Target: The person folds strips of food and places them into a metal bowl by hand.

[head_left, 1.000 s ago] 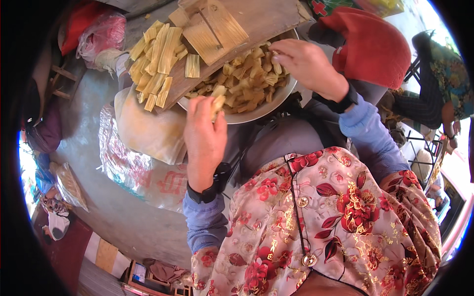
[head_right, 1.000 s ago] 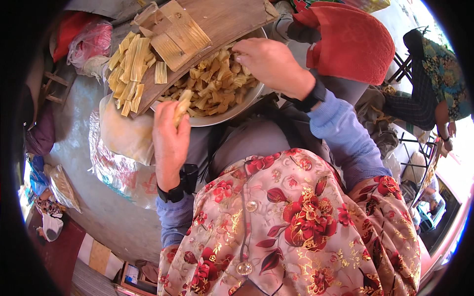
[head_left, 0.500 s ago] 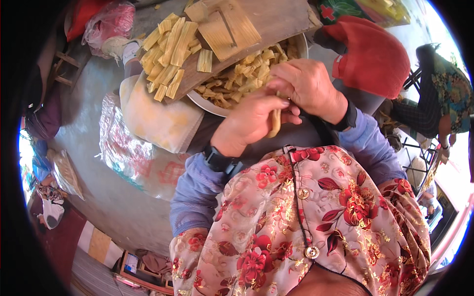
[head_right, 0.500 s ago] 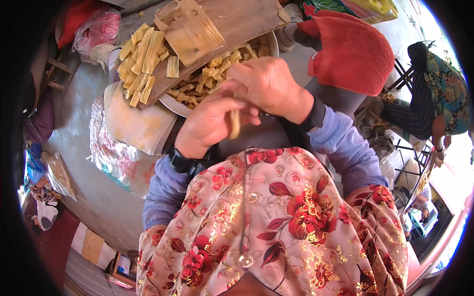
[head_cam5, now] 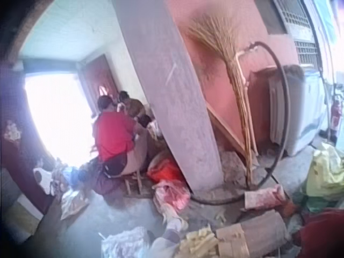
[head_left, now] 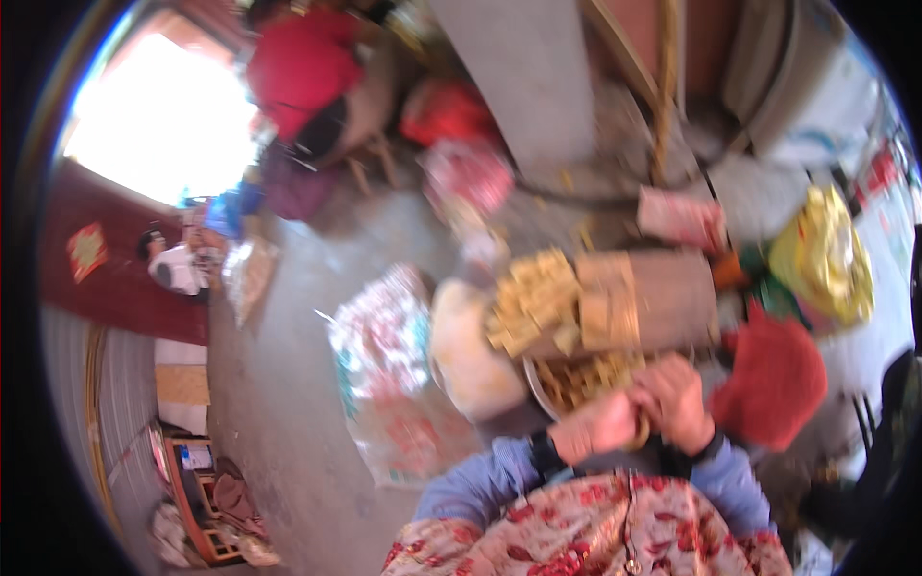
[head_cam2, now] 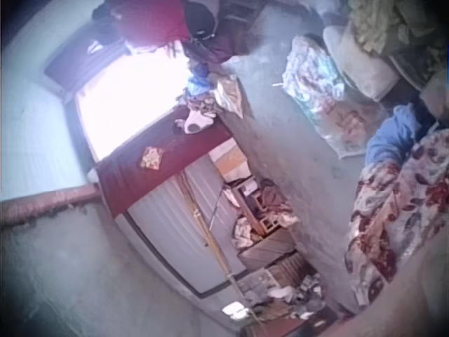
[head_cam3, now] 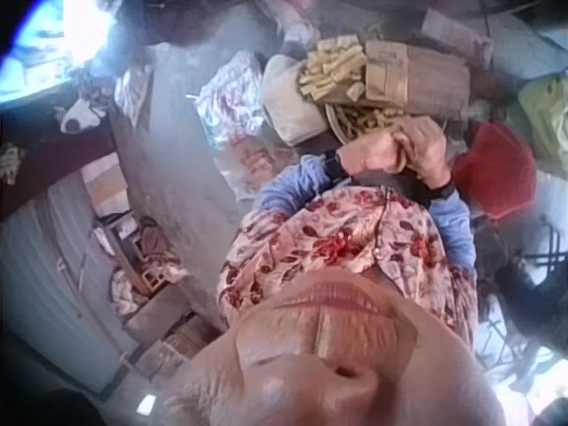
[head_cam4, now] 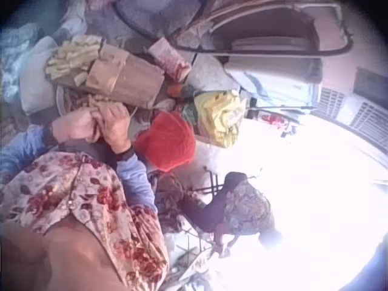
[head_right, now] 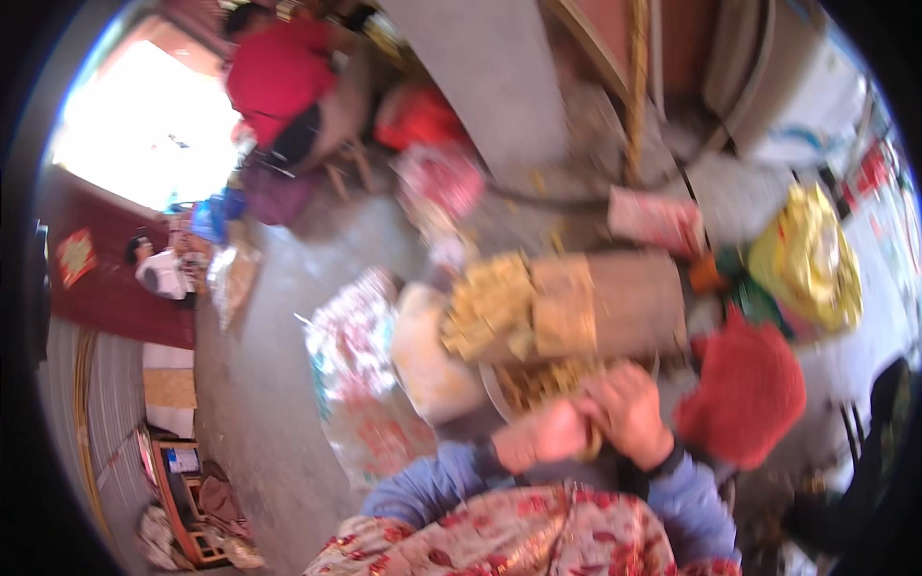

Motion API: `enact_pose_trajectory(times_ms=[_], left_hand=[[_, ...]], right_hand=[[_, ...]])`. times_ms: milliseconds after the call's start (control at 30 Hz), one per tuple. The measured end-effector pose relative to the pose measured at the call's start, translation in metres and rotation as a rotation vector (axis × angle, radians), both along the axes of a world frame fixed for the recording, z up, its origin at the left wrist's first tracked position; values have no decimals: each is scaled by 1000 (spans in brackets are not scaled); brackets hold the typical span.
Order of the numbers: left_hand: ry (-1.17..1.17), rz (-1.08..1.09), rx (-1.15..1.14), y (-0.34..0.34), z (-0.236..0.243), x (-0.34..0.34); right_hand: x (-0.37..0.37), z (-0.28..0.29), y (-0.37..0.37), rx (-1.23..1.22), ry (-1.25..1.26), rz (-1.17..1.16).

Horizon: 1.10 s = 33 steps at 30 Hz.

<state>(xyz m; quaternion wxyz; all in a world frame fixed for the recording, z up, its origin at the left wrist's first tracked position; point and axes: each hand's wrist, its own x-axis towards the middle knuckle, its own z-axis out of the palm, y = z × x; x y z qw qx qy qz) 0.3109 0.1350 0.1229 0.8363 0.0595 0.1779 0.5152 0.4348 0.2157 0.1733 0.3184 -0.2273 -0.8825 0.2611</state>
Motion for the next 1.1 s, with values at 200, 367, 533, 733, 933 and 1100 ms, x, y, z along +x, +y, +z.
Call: enact_pose_trajectory(times_ms=[200,367,533,733,933,1100], left_hand=[[411,-395,-119,2,34,-23],[1211,-339,366,10,54,-55],[1333,-63,425,32,59,-51],[1306,360,782,30,69,-13],[541,24,127,27,59,-19],[741,-246,153,21,41,-17]], right_hand=[[6,-4,17,51,21,-186],[28,7,17,-152,-119,-47],[15,52,-34,-1255,-3,275],[-10,25,28,-339,189,-273],[-9,15,9,-128,-1,-350],[20,-6,-3,-120,80,-297]])
